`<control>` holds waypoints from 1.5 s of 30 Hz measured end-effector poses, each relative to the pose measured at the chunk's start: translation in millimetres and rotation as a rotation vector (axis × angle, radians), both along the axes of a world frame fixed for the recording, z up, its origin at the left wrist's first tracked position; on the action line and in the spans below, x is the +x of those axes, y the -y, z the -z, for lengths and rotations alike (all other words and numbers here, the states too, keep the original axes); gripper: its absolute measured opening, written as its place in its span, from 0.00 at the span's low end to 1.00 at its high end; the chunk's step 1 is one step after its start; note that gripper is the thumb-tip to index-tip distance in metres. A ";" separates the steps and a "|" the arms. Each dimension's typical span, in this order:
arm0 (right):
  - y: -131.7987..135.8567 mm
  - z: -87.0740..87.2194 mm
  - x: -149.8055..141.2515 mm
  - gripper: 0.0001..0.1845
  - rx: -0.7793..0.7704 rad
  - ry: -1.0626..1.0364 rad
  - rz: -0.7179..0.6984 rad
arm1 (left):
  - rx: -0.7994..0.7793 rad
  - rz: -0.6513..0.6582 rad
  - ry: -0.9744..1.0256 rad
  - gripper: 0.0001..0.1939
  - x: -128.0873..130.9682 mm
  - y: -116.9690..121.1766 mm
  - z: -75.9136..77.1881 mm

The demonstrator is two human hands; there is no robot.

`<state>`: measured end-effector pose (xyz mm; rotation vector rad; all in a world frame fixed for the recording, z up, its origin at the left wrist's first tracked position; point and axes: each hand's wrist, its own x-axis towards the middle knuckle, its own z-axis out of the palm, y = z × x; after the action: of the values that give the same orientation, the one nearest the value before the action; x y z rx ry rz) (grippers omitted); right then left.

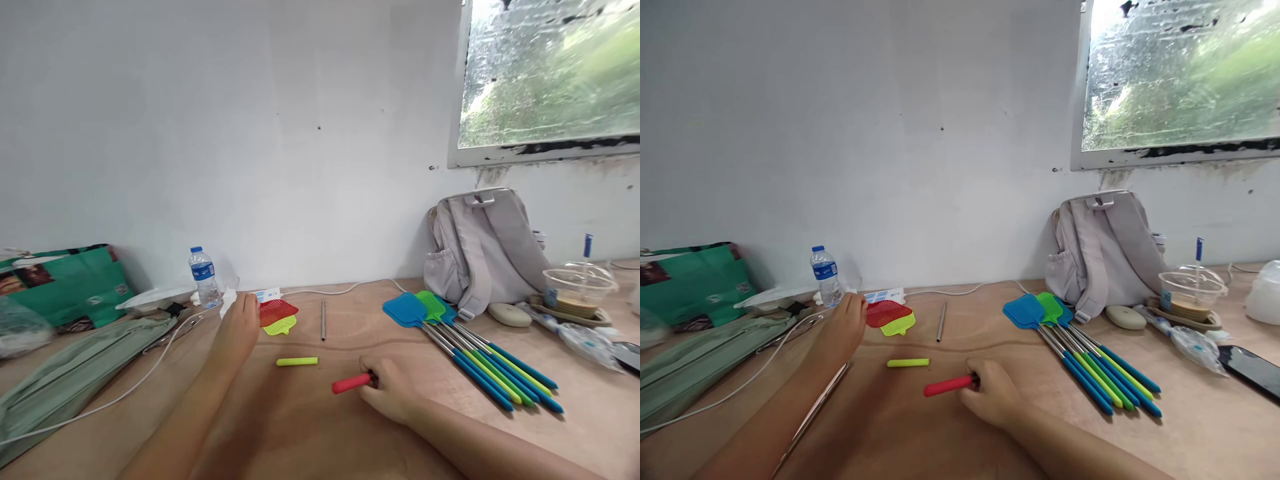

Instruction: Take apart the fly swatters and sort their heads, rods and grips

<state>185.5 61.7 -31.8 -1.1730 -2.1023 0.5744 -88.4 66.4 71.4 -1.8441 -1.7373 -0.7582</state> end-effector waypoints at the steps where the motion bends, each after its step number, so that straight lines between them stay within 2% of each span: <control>1: -1.7 1.4 0.9 0.11 -0.016 -0.084 -0.011 | 0.049 0.038 0.105 0.09 1.2 -0.4 -2.2; 4: -6.3 3.9 3.9 0.15 -0.134 -0.433 -0.071 | 0.148 0.144 0.459 0.12 11.1 -3.0 -4.2; 7: -11.8 4.6 6.5 0.15 -0.256 -0.735 -0.123 | 0.106 0.284 0.720 0.16 30.2 -4.5 3.3; 10: -17.7 4.4 9.6 0.16 -0.282 -0.844 -0.136 | -0.042 0.500 1.031 0.18 53.8 0.2 20.5; 14: -18.7 2.1 16.3 0.14 -0.382 -0.948 -0.157 | -0.430 0.669 1.229 0.20 78.0 15.3 48.6; 16: -15.7 0.3 19.4 0.13 -0.480 -1.006 -0.168 | -0.636 0.706 1.192 0.18 84.2 23.5 58.4; 19: -10.2 -1.5 20.9 0.13 -0.619 -1.058 -0.197 | -0.797 0.698 0.905 0.15 90.0 35.3 63.5; 22: -5.9 -1.2 18.7 0.12 -0.690 -1.088 -0.250 | -0.778 0.663 0.595 0.11 96.5 46.3 61.7; 25: -2.7 0.6 15.5 0.10 -0.712 -1.084 -0.323 | -0.767 0.611 0.427 0.08 104.2 55.1 60.6; 34: 2.2 4.5 14.0 0.06 -0.671 -0.965 -0.379 | -0.723 0.577 0.374 0.05 113.3 60.1 65.1; 38: 4.2 5.8 13.5 0.05 -0.612 -0.905 -0.345 | -0.693 0.534 0.215 0.05 114.5 61.5 67.6; 41: 6.7 5.6 9.1 0.06 -0.642 -0.926 -0.366 | -0.675 0.526 0.135 0.10 115.3 62.9 68.2; 45: 9.2 6.2 4.1 0.10 -0.656 -0.895 -0.339 | -0.638 0.506 0.142 0.09 115.3 62.8 67.1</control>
<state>189.6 52.5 -38.0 -0.6330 -1.3342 1.6741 27.0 3.5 4.3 -2.7894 -1.7434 -0.5499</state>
